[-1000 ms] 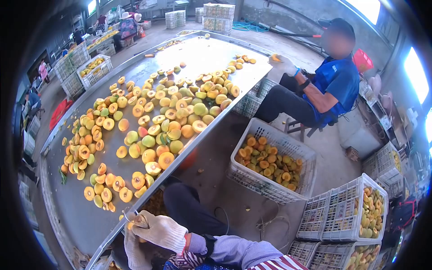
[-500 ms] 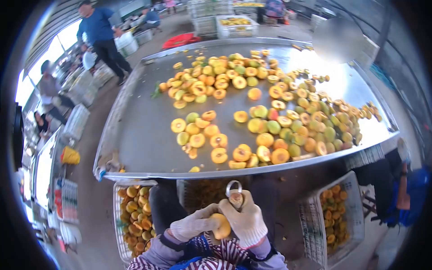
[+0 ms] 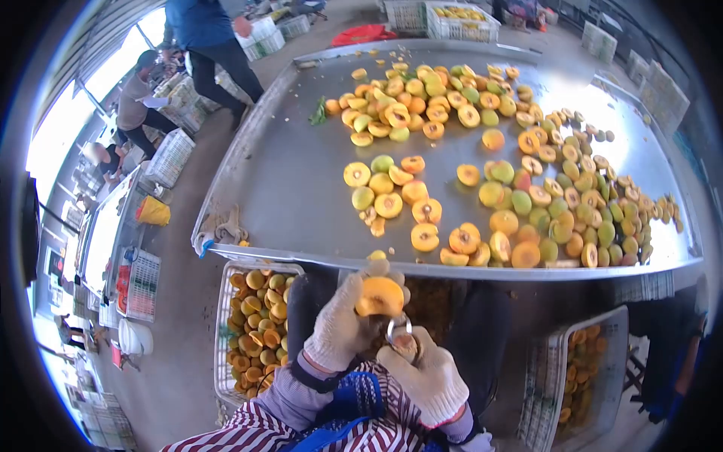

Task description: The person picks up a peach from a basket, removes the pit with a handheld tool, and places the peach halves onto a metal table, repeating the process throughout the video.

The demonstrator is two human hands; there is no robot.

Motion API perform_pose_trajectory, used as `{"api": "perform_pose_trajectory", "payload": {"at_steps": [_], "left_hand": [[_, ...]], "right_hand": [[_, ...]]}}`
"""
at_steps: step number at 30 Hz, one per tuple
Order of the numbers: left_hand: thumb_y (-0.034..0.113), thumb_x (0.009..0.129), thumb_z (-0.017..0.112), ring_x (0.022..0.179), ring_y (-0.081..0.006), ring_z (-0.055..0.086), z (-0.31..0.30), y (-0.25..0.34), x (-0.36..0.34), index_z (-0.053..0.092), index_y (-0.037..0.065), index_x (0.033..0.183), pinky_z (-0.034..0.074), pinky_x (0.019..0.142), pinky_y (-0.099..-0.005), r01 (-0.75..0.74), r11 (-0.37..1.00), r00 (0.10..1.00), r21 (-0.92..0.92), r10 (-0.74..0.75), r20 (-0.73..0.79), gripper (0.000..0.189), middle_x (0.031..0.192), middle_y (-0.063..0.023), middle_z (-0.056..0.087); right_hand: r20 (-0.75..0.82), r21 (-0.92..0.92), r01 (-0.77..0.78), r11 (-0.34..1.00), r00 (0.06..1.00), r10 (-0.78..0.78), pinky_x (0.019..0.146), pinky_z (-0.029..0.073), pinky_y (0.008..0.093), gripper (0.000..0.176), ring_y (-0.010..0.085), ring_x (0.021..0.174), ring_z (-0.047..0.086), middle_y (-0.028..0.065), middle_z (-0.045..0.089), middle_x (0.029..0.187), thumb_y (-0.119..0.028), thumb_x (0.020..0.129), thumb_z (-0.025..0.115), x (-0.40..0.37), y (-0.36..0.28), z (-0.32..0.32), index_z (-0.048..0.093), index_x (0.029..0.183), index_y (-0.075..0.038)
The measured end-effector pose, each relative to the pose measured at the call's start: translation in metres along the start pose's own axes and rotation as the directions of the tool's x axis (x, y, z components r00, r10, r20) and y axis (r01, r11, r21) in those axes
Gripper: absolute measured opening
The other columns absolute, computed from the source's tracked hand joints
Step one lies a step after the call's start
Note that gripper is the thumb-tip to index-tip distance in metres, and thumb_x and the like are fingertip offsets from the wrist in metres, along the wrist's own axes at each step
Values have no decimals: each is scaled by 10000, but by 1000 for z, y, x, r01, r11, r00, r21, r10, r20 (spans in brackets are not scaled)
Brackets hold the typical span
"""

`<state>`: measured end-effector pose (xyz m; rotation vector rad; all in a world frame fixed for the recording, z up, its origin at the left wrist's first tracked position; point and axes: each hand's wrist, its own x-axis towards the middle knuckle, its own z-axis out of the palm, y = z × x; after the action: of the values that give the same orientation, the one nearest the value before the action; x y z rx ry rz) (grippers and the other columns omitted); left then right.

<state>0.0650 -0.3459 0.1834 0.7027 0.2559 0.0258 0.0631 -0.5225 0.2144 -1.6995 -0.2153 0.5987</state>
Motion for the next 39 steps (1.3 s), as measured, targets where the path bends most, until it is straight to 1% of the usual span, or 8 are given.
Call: {"api": "perform_pose_trajectory", "payload": {"at_steps": [3, 14, 20, 29, 32, 36, 38, 39], "left_hand": [[454, 1009, 548, 1218, -324, 571, 6, 4, -3, 420, 45, 1481, 496, 1002, -458, 10, 1000, 1000, -1, -10, -4, 638, 1357, -166, 545], [365, 999, 614, 1229, -246, 563, 18, -4, -12, 513, 44, 1363, 443, 1067, -395, -4, 999, 1000, 34, 4, 7, 496, 1325, -117, 576], [335, 1007, 607, 1256, -262, 564, 36, -4, -16, 523, 50, 1315, 483, 1035, -403, -71, 995, 997, 70, 73, -21, 428, 1373, -132, 561], [298, 1044, 536, 1240, -291, 577, 45, -13, -26, 469, 19, 1366, 496, 1026, -402, -336, 913, 940, 233, 309, 145, 432, 1467, -145, 470], [266, 1054, 503, 1234, -277, 581, 43, -7, -23, 490, 14, 1352, 493, 1021, -393, -345, 885, 931, 312, 280, 234, 391, 1452, -163, 489], [215, 1036, 512, 1203, -321, 603, 37, 2, -17, 543, 10, 1300, 499, 1003, -422, -380, 783, 919, 493, 260, 296, 335, 1405, -192, 530], [188, 1003, 553, 1168, -376, 617, 30, 6, -12, 588, 6, 1249, 506, 980, -449, -655, 371, 756, 659, 338, 561, 307, 1328, -220, 581], [188, 1003, 553, 1168, -376, 617, 30, 7, -10, 588, 6, 1249, 506, 980, -449, -655, 372, 755, 658, 338, 561, 307, 1328, -220, 581]], "right_hand": [[-22, -54, -96, 994, 995, 95, 589, 429, 246, 264, 46, 638, 505, 0, 596, 731, -192, 895, 706, 0, -15, 1, 630, 1077, -16], [-82, -206, 22, 978, 996, -40, 634, 488, 298, 346, 109, 649, 552, 93, 623, 715, -259, 876, 745, -1, -14, 1, 622, 1072, -2], [-72, -293, 109, 950, 988, -136, 561, 542, 372, 345, 345, 657, 699, 164, 671, 725, -257, 864, 764, 0, -12, 2, 610, 1054, -13], [-51, -144, 107, 984, 992, -116, 587, 552, 368, 318, 313, 665, 713, 167, 687, 753, -231, 877, 750, -4, -5, 6, 606, 1049, -6], [-30, 137, 127, 982, 992, -124, 554, 528, 341, 299, 210, 588, 671, 98, 668, 698, -235, 906, 732, -2, 5, 11, 599, 1036, -1], [248, 393, -295, 871, 946, 209, 433, 427, 256, 261, 90, 473, 531, 7, 577, 626, -271, 955, 683, -4, -25, -7, 585, 961, -29], [399, 418, -476, 773, 861, 314, 401, 388, 228, 262, 72, 443, 494, -12, 546, 607, -291, 969, 666, -4, -28, -17, 579, 933, -46], [452, 425, -497, 757, 841, 298, 388, 374, 216, 265, 66, 430, 480, -9, 541, 598, -300, 975, 655, -4, -26, -20, 573, 920, -54]]}}
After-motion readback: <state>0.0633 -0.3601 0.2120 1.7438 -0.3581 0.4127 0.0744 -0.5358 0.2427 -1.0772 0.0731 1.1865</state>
